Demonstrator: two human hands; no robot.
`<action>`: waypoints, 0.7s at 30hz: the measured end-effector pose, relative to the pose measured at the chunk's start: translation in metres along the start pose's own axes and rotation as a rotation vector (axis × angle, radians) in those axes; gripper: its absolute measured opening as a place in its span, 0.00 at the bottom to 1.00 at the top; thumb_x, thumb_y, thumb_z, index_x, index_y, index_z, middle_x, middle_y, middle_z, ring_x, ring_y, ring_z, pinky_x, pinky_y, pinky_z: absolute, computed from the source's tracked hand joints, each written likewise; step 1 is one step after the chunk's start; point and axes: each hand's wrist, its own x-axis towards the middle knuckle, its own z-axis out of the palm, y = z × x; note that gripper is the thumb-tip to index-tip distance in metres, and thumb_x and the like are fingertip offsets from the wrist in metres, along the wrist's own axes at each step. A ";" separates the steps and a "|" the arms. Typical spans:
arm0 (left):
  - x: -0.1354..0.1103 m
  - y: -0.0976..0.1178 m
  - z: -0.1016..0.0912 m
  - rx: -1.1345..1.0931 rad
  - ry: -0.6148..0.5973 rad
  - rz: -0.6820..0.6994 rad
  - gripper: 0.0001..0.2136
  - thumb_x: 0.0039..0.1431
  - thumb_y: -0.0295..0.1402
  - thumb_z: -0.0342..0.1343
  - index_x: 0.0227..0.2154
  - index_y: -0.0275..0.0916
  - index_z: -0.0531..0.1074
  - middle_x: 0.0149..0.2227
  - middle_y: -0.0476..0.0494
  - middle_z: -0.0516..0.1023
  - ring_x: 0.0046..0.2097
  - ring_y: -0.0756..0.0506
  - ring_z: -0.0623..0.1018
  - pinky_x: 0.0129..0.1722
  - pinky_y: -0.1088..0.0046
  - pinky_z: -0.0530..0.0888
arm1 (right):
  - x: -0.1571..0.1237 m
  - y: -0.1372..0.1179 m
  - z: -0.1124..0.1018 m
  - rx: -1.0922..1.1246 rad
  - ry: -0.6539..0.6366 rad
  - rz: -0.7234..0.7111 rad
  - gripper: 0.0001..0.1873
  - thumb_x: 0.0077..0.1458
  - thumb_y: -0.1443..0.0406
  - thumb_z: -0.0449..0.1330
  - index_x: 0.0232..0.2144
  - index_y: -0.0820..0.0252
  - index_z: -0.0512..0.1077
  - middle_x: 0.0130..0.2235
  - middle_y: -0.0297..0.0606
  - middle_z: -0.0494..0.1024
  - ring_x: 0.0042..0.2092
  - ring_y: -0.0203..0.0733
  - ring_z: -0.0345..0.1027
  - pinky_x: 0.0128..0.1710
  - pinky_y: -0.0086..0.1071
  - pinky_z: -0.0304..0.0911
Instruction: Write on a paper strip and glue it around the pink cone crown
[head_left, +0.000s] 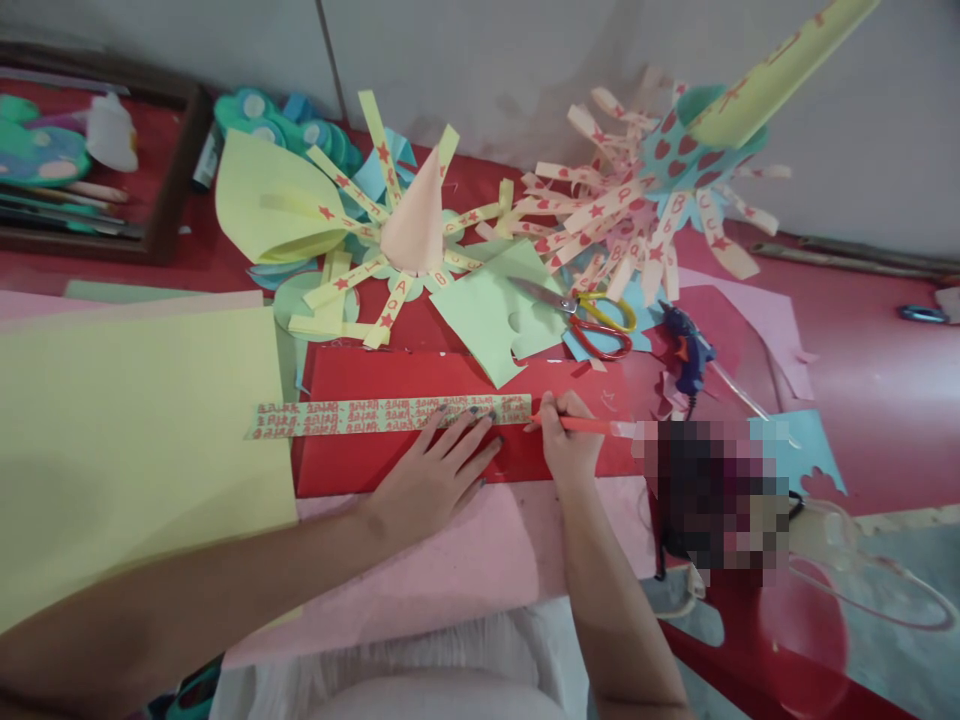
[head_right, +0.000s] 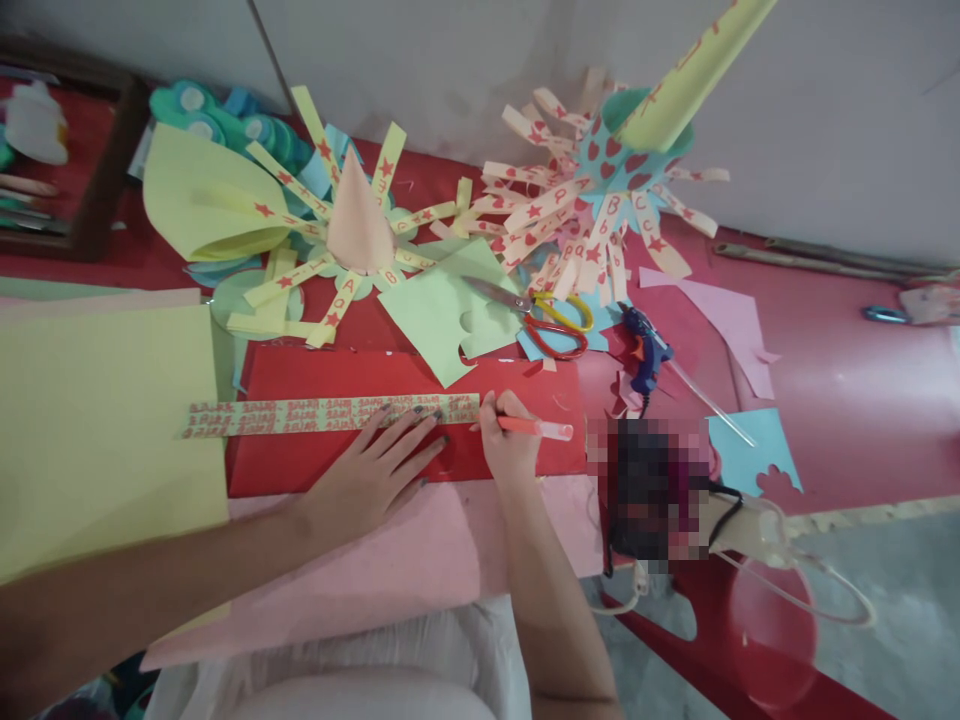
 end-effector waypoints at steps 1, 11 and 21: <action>0.000 0.000 0.000 0.003 0.005 0.001 0.19 0.64 0.38 0.40 0.54 0.40 0.64 0.58 0.41 0.65 0.58 0.39 0.64 0.59 0.54 0.52 | 0.000 0.000 0.000 -0.002 -0.002 -0.002 0.19 0.52 0.61 0.53 0.15 0.56 0.51 0.12 0.24 0.58 0.16 0.32 0.62 0.17 0.25 0.53; -0.002 -0.001 0.001 0.008 -0.008 0.001 0.20 0.64 0.38 0.40 0.55 0.40 0.63 0.59 0.42 0.63 0.58 0.40 0.62 0.59 0.55 0.51 | -0.003 0.005 -0.001 0.097 0.110 0.034 0.20 0.53 0.59 0.54 0.15 0.56 0.51 0.13 0.23 0.59 0.15 0.31 0.61 0.18 0.26 0.54; -0.003 -0.001 0.002 0.022 0.008 0.001 0.20 0.64 0.38 0.40 0.56 0.41 0.62 0.59 0.43 0.63 0.58 0.41 0.63 0.59 0.56 0.50 | -0.003 0.000 -0.002 0.187 0.231 0.133 0.20 0.54 0.55 0.56 0.17 0.58 0.58 0.13 0.26 0.66 0.16 0.30 0.58 0.18 0.26 0.53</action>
